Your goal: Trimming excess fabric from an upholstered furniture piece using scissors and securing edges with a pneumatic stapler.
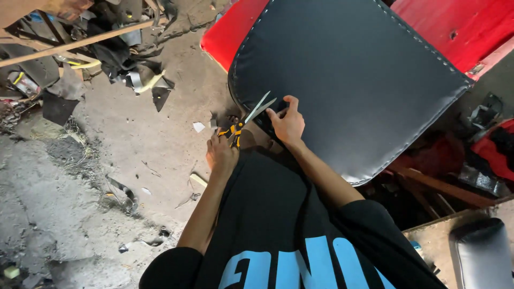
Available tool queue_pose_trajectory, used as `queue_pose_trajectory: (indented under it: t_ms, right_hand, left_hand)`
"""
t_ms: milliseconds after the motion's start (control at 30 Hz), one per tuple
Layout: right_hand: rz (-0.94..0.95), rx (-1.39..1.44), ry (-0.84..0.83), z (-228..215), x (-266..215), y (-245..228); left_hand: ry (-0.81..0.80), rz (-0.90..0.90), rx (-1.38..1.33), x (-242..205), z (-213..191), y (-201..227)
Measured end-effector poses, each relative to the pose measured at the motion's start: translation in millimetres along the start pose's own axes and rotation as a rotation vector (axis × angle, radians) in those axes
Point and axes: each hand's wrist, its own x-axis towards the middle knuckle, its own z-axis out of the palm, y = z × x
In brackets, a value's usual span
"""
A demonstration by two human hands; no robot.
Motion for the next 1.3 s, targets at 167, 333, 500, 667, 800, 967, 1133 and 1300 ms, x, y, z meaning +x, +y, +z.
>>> queue_pose_trajectory:
  t_ms: [167,333,500,667,800,967,1133,1300]
  right_hand:
    - [0.052,-0.024,-0.031,-1,1,-3]
    - [0.069,0.001,-0.041,-3,-1,-4]
    - [0.086,0.004,-0.062,-6,-3,-8]
    - [0.058,-0.003,-0.026,-1,0,-1]
    - [0.083,-0.025,-0.040,-4,-2,-8]
    - [0.113,-0.015,-0.069,-13,-5,-19]
    - [0.157,-0.072,-0.106,-12,-2,-29]
    - [0.212,-0.167,-0.120,-11,-5,-42]
  left_hand:
    - [0.021,-0.002,0.085,3,8,-5]
    - [-0.210,-0.064,0.152,8,-37,16]
    - [-0.172,-0.040,0.174,10,-16,4]
    - [-0.191,-0.028,0.131,18,-7,-6]
    - [-0.161,-0.008,0.123,16,-14,-5]
    - [-0.038,0.101,0.047,11,-33,-18]
    - [0.218,-0.113,-0.187,13,-28,-35]
    - [0.339,-0.077,-0.318,46,-32,-2]
